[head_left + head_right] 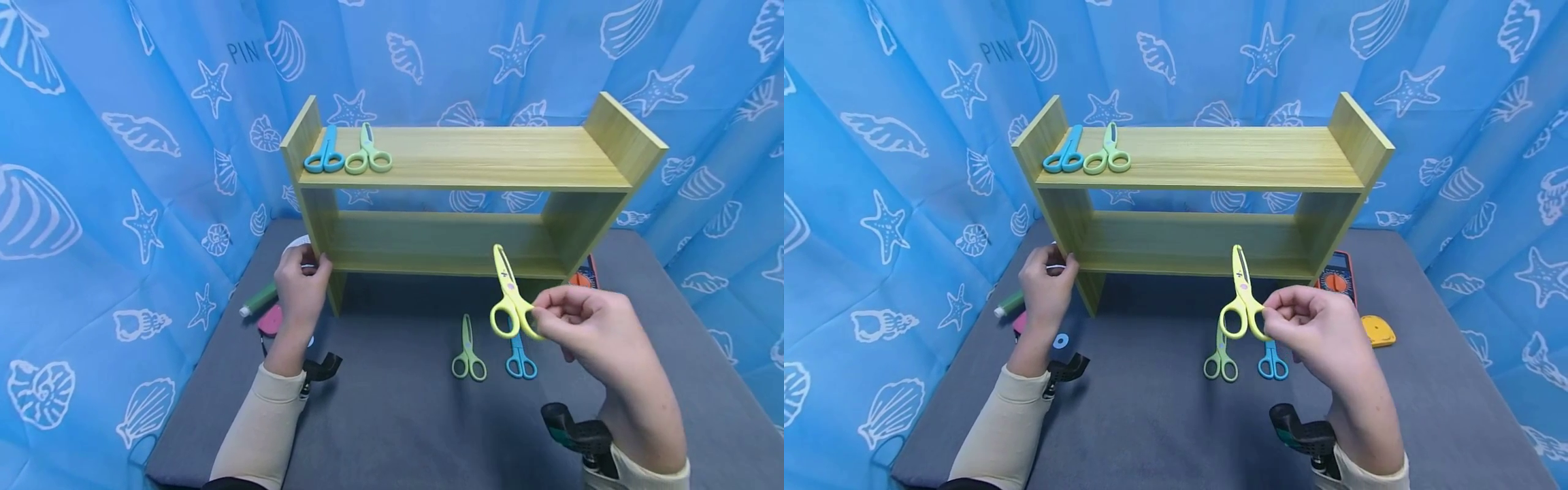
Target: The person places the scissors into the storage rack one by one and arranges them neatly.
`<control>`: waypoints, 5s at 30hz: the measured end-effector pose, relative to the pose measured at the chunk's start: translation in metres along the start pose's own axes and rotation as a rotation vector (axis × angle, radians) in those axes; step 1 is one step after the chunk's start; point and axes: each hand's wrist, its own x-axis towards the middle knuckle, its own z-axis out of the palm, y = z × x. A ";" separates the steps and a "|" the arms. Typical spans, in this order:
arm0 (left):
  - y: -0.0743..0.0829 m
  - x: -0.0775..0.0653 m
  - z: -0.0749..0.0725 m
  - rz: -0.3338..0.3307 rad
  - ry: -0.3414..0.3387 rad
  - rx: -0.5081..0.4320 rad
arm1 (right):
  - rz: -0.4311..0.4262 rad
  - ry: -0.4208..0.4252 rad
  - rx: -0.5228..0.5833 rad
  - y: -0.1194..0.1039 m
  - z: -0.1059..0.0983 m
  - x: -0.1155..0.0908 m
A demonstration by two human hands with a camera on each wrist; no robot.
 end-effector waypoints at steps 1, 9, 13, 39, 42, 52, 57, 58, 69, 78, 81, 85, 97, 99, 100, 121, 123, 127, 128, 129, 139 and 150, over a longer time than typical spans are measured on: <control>0.000 0.000 0.000 0.004 0.001 -0.001 | -0.023 0.007 0.004 -0.004 -0.004 0.003; -0.003 0.002 0.000 0.022 0.004 0.012 | -0.043 0.057 0.037 -0.041 -0.034 0.028; -0.002 0.002 0.000 0.022 0.000 0.014 | -0.083 0.109 0.031 -0.065 -0.042 0.046; -0.002 -0.001 0.000 0.000 0.005 0.010 | -0.099 -0.178 -0.348 -0.153 0.000 0.202; -0.002 -0.002 0.000 0.000 0.004 0.009 | -0.110 -0.188 -0.352 -0.155 0.006 0.203; -0.002 -0.001 0.000 -0.004 0.006 0.011 | -0.128 -0.162 -0.295 -0.148 0.007 0.191; -0.002 -0.001 0.000 -0.004 0.010 0.014 | -0.146 -0.089 -0.215 -0.137 -0.001 0.173; -0.002 -0.001 0.001 -0.002 0.012 0.012 | -0.154 -0.070 -0.207 -0.133 -0.003 0.168; -0.003 -0.001 0.001 -0.001 0.005 0.016 | -0.251 0.119 -0.131 -0.096 -0.016 0.110; -0.002 0.000 0.001 0.015 0.001 0.025 | -0.327 0.206 0.047 -0.038 -0.008 0.058; -0.002 0.000 0.002 0.019 0.003 0.038 | -0.350 0.204 0.086 -0.017 0.002 0.043; -0.002 0.000 0.003 0.025 0.005 0.035 | -0.333 0.186 0.120 0.008 0.018 0.028; -0.001 -0.001 -0.001 0.025 -0.003 0.037 | -0.208 0.087 0.128 0.062 0.077 0.007; -0.001 -0.001 -0.001 0.020 0.001 0.030 | -0.185 0.082 0.080 0.070 0.088 0.007; -0.002 -0.001 -0.001 0.017 0.005 0.027 | -0.166 0.078 0.061 0.074 0.094 0.008; 0.000 0.001 0.001 0.015 0.009 0.027 | 0.237 -0.077 -0.202 0.133 0.141 0.012; -0.001 0.001 0.001 0.014 0.010 0.032 | 0.221 -0.062 -0.241 0.135 0.143 0.012; -0.001 0.000 0.001 0.005 0.005 0.028 | 0.216 -0.054 -0.281 0.136 0.144 0.011; -0.001 0.000 0.001 0.003 0.005 0.027 | 0.217 -0.054 -0.282 0.136 0.144 0.011; -0.001 -0.001 0.001 0.001 0.004 0.027 | 0.219 -0.056 -0.280 0.136 0.143 0.010; -0.002 -0.001 0.000 0.012 0.008 0.017 | 0.255 -0.139 -0.254 0.111 0.115 0.005; -0.004 0.000 -0.001 0.033 0.018 0.030 | 0.289 -0.176 -0.205 0.074 0.050 -0.009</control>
